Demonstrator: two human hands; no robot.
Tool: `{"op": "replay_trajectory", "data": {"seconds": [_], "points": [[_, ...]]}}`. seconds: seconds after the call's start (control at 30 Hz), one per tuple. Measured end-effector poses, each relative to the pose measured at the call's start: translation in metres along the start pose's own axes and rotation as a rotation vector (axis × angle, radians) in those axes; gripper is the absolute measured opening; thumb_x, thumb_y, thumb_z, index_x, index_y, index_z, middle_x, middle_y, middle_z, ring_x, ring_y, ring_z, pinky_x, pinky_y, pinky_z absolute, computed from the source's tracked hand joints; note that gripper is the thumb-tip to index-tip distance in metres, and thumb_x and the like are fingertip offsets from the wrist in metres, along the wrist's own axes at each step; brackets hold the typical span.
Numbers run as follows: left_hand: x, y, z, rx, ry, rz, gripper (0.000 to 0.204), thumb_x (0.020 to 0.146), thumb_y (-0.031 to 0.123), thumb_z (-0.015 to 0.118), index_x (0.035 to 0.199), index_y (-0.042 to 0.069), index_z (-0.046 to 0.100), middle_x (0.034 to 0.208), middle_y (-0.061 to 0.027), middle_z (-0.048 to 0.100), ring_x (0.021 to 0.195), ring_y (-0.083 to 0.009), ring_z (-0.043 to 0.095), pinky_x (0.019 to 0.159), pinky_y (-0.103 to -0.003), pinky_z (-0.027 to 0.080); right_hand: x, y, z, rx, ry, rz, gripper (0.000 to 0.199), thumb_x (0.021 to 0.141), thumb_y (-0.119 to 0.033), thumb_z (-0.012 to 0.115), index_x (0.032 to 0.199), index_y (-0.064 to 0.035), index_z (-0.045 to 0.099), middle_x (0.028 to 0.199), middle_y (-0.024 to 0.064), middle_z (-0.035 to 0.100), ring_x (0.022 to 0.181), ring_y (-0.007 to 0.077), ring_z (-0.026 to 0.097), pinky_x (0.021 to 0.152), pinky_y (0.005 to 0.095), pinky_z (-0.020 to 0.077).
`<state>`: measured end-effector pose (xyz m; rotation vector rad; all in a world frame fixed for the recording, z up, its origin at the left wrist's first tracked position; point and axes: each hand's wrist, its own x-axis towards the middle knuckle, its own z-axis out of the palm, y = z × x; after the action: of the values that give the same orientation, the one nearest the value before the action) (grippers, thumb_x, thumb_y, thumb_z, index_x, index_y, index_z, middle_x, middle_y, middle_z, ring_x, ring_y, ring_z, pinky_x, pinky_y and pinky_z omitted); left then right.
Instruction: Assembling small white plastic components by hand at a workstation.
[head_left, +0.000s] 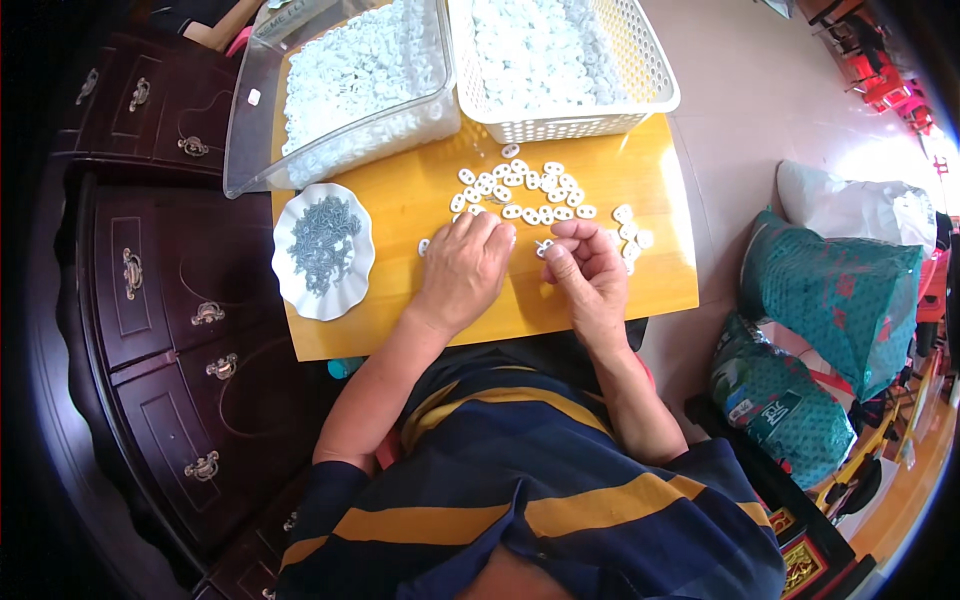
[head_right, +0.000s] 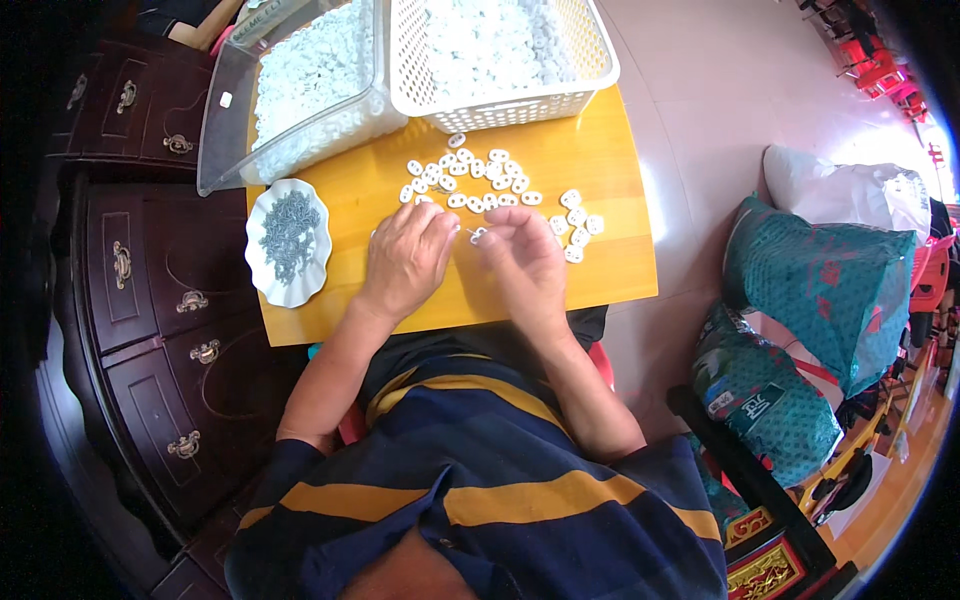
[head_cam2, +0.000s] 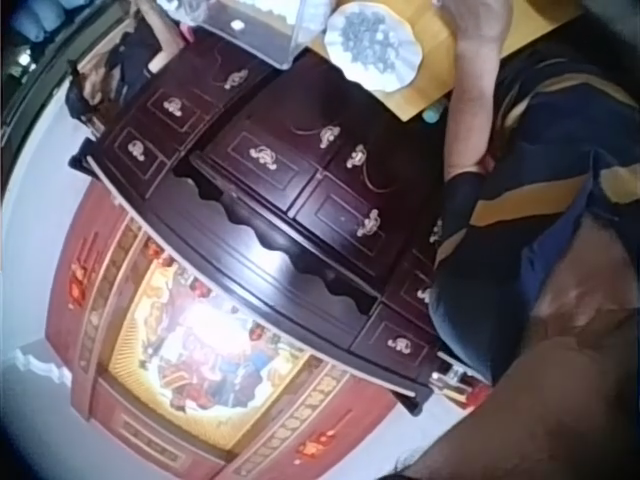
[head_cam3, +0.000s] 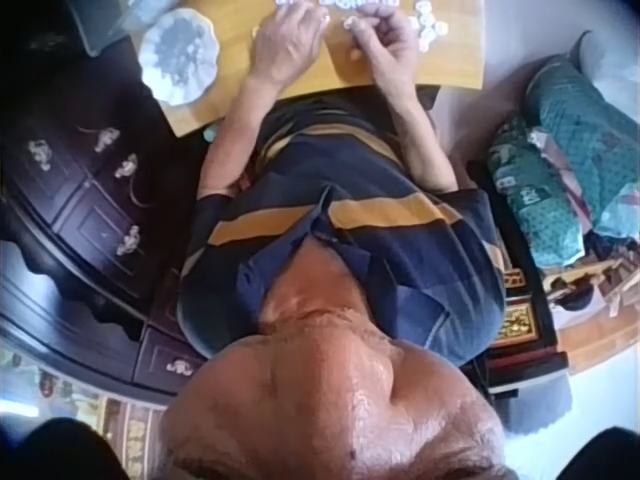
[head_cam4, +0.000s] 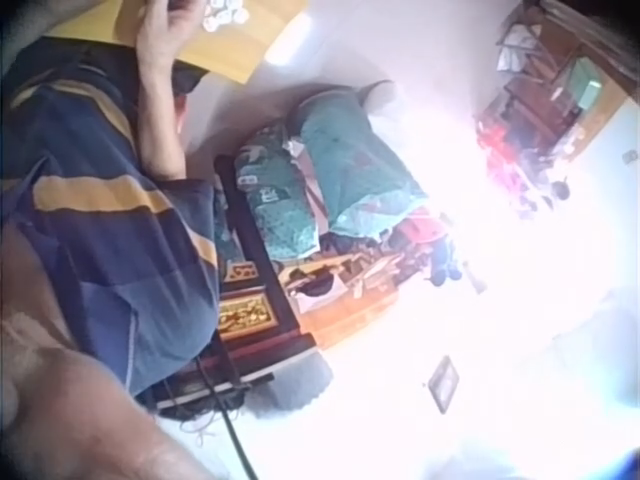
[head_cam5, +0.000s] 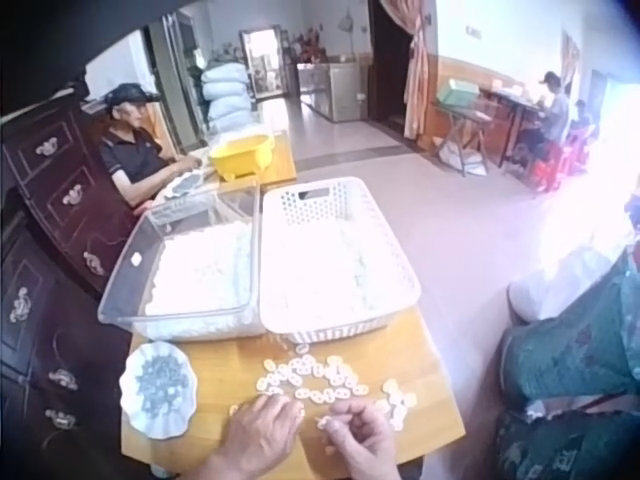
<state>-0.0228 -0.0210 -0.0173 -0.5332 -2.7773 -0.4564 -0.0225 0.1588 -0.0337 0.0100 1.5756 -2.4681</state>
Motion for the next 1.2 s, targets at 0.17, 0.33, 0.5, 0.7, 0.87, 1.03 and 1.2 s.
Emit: {"op": "replay_trajectory", "data": {"seconds": [0.17, 0.33, 0.5, 0.7, 0.87, 1.03, 1.2], "points": [[-0.001, -0.001, 0.001, 0.043, -0.014, 0.039, 0.009, 0.089, 0.010, 0.066, 0.096, 0.007, 0.061, 0.090, -0.0070, 0.060, 0.085, -0.0276, 0.062, 0.072, -0.042, 0.051, -0.001, 0.001, 0.001, -0.020, -0.009, -0.002, 0.022, 0.100, -0.007, 0.063, 0.120, -0.0029, 0.057, 0.093, 0.0014, 0.065, 0.079, 0.0074, 0.059, 0.072, 0.0208, 0.0483], [-0.005, 0.009, -0.013, -0.203, 0.044, -0.079, 0.010, 0.086, 0.005, 0.070, 0.094, 0.005, 0.064, 0.084, -0.0098, 0.064, 0.075, -0.0252, 0.065, 0.068, -0.036, 0.052, -0.001, 0.002, 0.000, -0.020, -0.005, -0.004, 0.022, 0.100, -0.008, 0.063, 0.120, -0.0027, 0.056, 0.094, 0.0016, 0.064, 0.081, 0.0071, 0.060, 0.073, 0.0211, 0.0496], [-0.013, 0.023, -0.036, -0.631, 0.067, -0.344, 0.016, 0.084, -0.006, 0.070, 0.098, 0.002, 0.068, 0.081, -0.0060, 0.064, 0.071, -0.0114, 0.061, 0.065, -0.024, 0.050, -0.002, 0.001, 0.002, -0.031, -0.006, 0.018, 0.023, 0.100, -0.008, 0.063, 0.121, -0.0024, 0.056, 0.094, 0.0018, 0.064, 0.081, 0.0074, 0.060, 0.073, 0.0214, 0.0499], [-0.019, 0.015, -0.024, -1.070, 0.069, -0.507, 0.014, 0.092, -0.003, 0.066, 0.106, -0.001, 0.069, 0.092, -0.0013, 0.065, 0.070, -0.0060, 0.058, 0.067, -0.022, 0.051, -0.005, 0.003, 0.004, 0.015, -0.025, 0.033, 0.023, 0.100, -0.007, 0.063, 0.121, -0.0010, 0.055, 0.095, 0.0029, 0.064, 0.083, 0.0089, 0.062, 0.077, 0.0222, 0.0513], [-0.020, 0.022, -0.023, -1.332, 0.067, -0.670, 0.015, 0.096, 0.002, 0.063, 0.109, -0.003, 0.069, 0.103, -0.0088, 0.071, 0.077, -0.0101, 0.067, 0.073, -0.024, 0.056, -0.004, 0.002, 0.004, 0.017, -0.027, 0.070, 0.022, 0.100, -0.006, 0.062, 0.121, -0.0008, 0.056, 0.095, 0.0026, 0.064, 0.085, 0.0091, 0.062, 0.079, 0.0222, 0.0518], [-0.027, 0.010, -0.020, -1.437, 0.155, -0.597, 0.019, 0.095, -0.002, 0.060, 0.112, -0.005, 0.068, 0.098, -0.0132, 0.074, 0.079, -0.0134, 0.070, 0.075, -0.026, 0.058, -0.006, 0.002, 0.005, 0.011, -0.047, 0.085, 0.022, 0.100, -0.005, 0.062, 0.121, -0.0006, 0.056, 0.096, 0.0021, 0.064, 0.085, 0.0085, 0.062, 0.080, 0.0218, 0.0518], [-0.022, 0.010, -0.022, -1.397, 0.192, -0.564, 0.017, 0.095, -0.003, 0.059, 0.109, -0.006, 0.068, 0.098, -0.0134, 0.073, 0.076, -0.0128, 0.069, 0.071, -0.025, 0.058, -0.006, 0.003, 0.005, 0.001, -0.063, 0.098, 0.021, 0.100, -0.004, 0.062, 0.120, -0.0006, 0.057, 0.097, 0.0021, 0.064, 0.086, 0.0082, 0.062, 0.080, 0.0218, 0.0521]]}}
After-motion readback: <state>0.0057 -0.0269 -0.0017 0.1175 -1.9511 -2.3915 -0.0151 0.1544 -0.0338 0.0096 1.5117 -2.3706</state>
